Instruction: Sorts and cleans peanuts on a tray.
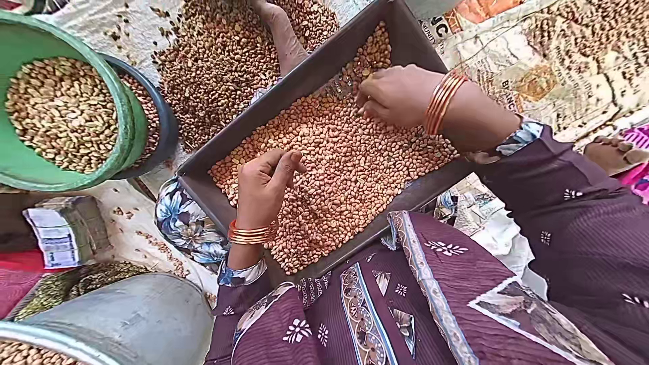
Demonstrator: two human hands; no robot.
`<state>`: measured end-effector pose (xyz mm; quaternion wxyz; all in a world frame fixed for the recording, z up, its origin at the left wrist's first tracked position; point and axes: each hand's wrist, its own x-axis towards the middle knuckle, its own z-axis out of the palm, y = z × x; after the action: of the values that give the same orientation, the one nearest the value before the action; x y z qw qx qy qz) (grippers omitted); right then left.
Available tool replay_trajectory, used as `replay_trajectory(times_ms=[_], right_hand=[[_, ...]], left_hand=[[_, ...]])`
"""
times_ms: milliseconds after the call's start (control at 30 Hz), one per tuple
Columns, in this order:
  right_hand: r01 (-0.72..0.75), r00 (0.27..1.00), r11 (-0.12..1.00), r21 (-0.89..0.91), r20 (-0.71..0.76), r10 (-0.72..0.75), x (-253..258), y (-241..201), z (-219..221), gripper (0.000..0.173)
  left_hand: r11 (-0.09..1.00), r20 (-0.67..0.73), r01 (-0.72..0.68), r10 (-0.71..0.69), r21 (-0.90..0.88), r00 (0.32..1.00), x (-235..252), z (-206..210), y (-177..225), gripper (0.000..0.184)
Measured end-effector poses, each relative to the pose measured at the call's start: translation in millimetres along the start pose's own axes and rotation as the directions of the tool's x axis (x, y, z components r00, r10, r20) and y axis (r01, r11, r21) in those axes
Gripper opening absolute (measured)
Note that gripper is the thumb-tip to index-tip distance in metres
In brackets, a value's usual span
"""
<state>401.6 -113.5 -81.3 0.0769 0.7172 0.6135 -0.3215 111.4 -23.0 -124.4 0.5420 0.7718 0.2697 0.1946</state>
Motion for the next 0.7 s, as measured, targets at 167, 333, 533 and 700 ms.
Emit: replay_trajectory(times_ms=[167,333,533,700], right_hand=[[0.029,0.974,0.996,0.087,-0.226,-0.009,-38,4,1,0.027],[-0.222,0.974,0.972,-0.071,-0.054,0.219,-47,-1,36,0.031],[0.131,0.968,0.982,0.136,-0.229,-0.097,-71,-2,45,0.032],[-0.517,0.854,0.854,-0.059,0.028,0.519,-76,-8,37,0.036]], left_hand=[[0.907,0.175,-0.132,0.066,0.400,0.982,25,0,5,0.027],[0.725,0.376,-0.276,0.026,0.631,0.926,38,12,9,0.023],[0.656,0.375,-0.276,-0.012,0.703,0.927,37,22,10,0.025],[0.586,0.328,-0.224,-0.075,0.778,0.942,50,35,9,0.025]])
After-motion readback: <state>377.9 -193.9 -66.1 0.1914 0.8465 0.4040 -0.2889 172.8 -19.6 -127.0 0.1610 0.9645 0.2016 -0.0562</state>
